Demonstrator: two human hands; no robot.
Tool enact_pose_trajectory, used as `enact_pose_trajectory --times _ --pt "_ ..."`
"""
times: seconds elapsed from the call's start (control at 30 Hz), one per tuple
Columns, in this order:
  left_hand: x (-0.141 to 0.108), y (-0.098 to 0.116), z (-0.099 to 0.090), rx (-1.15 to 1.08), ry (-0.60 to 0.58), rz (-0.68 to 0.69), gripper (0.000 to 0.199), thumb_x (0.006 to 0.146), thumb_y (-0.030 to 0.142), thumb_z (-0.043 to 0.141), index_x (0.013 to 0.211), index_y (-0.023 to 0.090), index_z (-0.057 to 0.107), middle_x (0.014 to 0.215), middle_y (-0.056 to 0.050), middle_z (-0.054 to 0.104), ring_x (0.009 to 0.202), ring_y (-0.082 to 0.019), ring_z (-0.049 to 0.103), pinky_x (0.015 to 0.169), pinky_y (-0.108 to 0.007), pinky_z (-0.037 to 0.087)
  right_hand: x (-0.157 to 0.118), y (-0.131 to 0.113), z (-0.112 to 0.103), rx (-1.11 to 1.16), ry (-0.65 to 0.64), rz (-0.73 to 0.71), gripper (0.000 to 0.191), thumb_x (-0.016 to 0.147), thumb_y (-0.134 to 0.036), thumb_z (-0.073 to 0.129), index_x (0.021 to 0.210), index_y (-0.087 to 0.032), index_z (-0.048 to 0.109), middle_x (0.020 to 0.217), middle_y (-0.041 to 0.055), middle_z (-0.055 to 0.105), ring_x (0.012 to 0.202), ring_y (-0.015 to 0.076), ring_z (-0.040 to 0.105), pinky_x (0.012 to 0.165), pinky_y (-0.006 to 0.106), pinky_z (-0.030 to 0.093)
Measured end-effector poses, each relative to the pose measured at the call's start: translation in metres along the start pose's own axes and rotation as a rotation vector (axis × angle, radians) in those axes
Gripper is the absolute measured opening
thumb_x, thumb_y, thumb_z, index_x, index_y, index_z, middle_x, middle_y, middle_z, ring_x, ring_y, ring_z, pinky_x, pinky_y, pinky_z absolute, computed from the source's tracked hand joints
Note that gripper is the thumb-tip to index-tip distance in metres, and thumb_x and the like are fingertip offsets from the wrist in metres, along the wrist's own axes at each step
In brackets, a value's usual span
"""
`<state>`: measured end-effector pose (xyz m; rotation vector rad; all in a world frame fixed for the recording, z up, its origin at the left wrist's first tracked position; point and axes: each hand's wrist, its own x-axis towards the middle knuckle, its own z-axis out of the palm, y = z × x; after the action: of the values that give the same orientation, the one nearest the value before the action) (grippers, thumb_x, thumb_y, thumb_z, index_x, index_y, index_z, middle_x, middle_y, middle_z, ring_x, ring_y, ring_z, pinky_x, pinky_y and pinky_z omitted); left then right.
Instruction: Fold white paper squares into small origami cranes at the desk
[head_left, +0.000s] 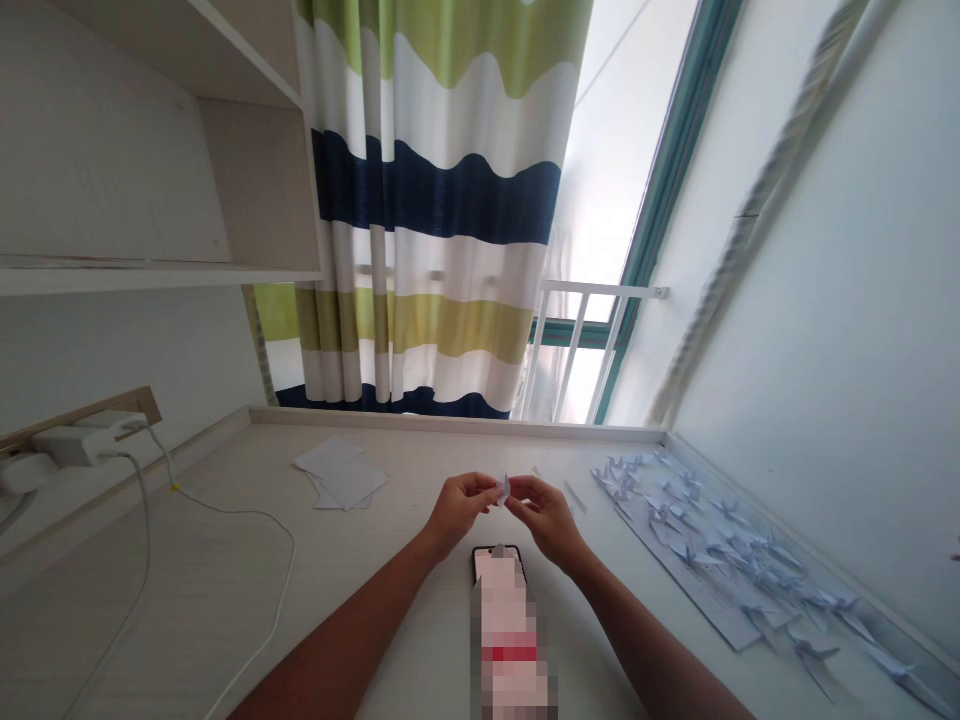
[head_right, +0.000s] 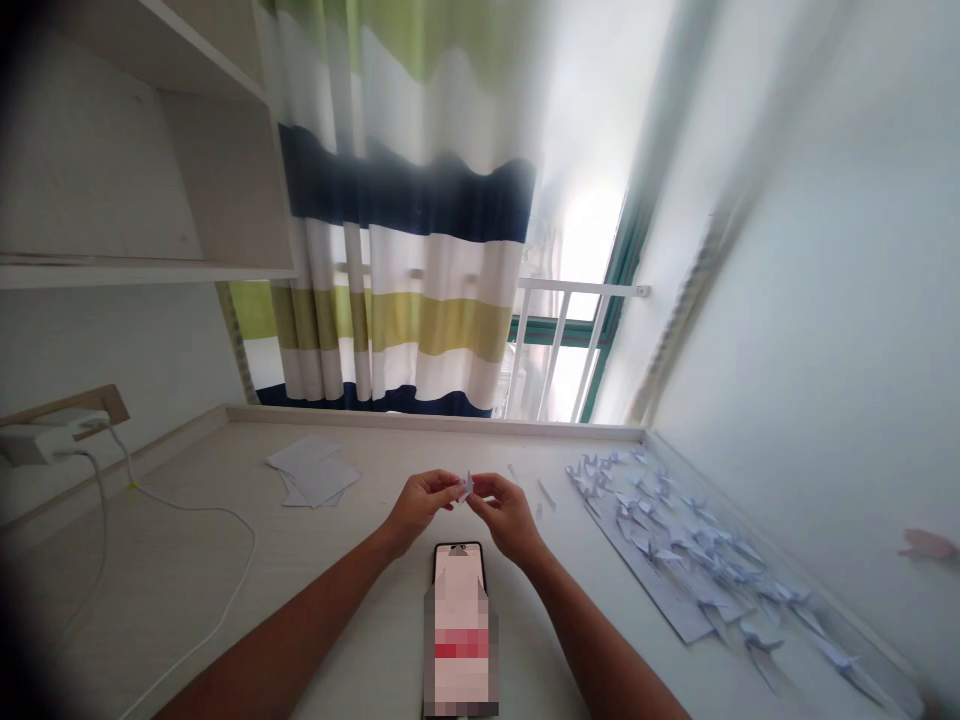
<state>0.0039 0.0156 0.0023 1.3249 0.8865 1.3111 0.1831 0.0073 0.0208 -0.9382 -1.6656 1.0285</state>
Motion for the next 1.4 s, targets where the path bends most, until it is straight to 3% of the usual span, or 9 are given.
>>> enact_pose_trajectory --times 0.3,0.5,0.6,0.7,0.87,1.13,1.2,1.3,1.4 --pt "0.018 0.007 0.024 0.076 -0.094 -0.053 0.032 0.074 0.044 0.081 0.085 0.015 0.076 0.08 -0.008 0.075 0.076 -0.019 0.069 0.081 -0.037 0.056 -0.005 0.007 -0.038 -0.087 -0.061 -0.03 0.034 0.084 -0.035 0.074 0.114 -0.019 0.067 0.106 0.0085 0.074 0.096 0.023 0.071 0.085 0.043 0.057" --pt "0.036 0.011 0.05 0.103 -0.213 -0.125 0.033 0.074 0.042 0.083 0.087 0.013 0.075 0.085 -0.01 0.076 0.081 -0.021 0.072 0.085 -0.039 0.056 -0.007 0.011 -0.063 -0.246 0.103 -0.078 0.03 0.086 -0.036 0.07 0.112 -0.021 0.065 0.094 0.0062 0.074 0.084 0.021 0.07 0.077 0.04 0.057" --pt "0.045 0.008 0.065 0.118 -0.193 -0.103 0.032 0.074 0.042 0.082 0.087 0.014 0.075 0.085 -0.009 0.076 0.082 -0.022 0.072 0.085 -0.038 0.056 -0.014 0.013 -0.071 -0.271 0.255 -0.081 0.027 0.084 -0.034 0.07 0.107 -0.021 0.063 0.095 0.0065 0.073 0.081 0.0205 0.069 0.075 0.038 0.055" --pt "0.053 0.002 0.079 0.14 -0.142 -0.098 0.029 0.075 0.041 0.082 0.086 0.015 0.074 0.084 -0.008 0.076 0.081 -0.022 0.072 0.083 -0.037 0.055 -0.021 0.013 -0.076 -0.119 0.28 0.075 0.025 0.086 -0.043 0.067 0.092 -0.019 0.063 0.081 0.005 0.072 0.073 0.0197 0.069 0.068 0.034 0.054" --pt "0.065 -0.01 0.099 0.135 -0.205 -0.089 0.027 0.074 0.039 0.082 0.085 0.015 0.074 0.082 -0.007 0.076 0.08 -0.022 0.072 0.079 -0.035 0.056 -0.024 0.013 -0.089 0.118 0.215 0.273 0.046 0.086 -0.06 0.064 0.08 -0.015 0.069 0.073 0.0063 0.071 0.068 0.0183 0.069 0.067 0.032 0.052" --pt "0.087 -0.021 0.126 0.173 -0.279 -0.066 0.026 0.075 0.039 0.08 0.083 0.015 0.074 0.078 -0.007 0.074 0.073 -0.019 0.067 0.074 -0.033 0.052 -0.023 0.029 -0.114 0.235 0.274 0.418 0.026 0.084 -0.038 0.068 0.072 -0.016 0.067 0.067 0.0035 0.068 0.062 0.016 0.067 0.065 0.031 0.051" --pt "0.095 -0.023 0.132 0.233 -0.27 -0.029 0.026 0.076 0.04 0.079 0.082 0.015 0.075 0.079 -0.007 0.074 0.075 -0.02 0.067 0.075 -0.033 0.052 -0.019 0.028 -0.127 0.11 0.265 0.438 0.023 0.084 -0.037 0.067 0.074 -0.016 0.067 0.07 0.0051 0.07 0.062 0.0175 0.067 0.061 0.031 0.05" --pt "0.112 -0.027 0.139 0.311 -0.193 0.005 0.025 0.076 0.041 0.078 0.082 0.016 0.077 0.086 -0.008 0.076 0.084 -0.023 0.068 0.08 -0.035 0.05 -0.003 0.02 -0.157 -0.298 0.44 0.226 0.024 0.08 -0.032 0.073 0.098 -0.017 0.069 0.075 0.0044 0.071 0.068 0.019 0.066 0.065 0.032 0.05" --pt "0.136 -0.034 0.145 0.348 -0.157 0.022 0.028 0.074 0.043 0.079 0.083 0.017 0.078 0.086 -0.008 0.076 0.087 -0.024 0.068 0.083 -0.036 0.049 0.022 0.016 -0.188 -0.464 0.297 0.088 0.032 0.082 -0.033 0.074 0.109 -0.018 0.071 0.085 0.0064 0.074 0.074 0.0207 0.068 0.068 0.033 0.051"
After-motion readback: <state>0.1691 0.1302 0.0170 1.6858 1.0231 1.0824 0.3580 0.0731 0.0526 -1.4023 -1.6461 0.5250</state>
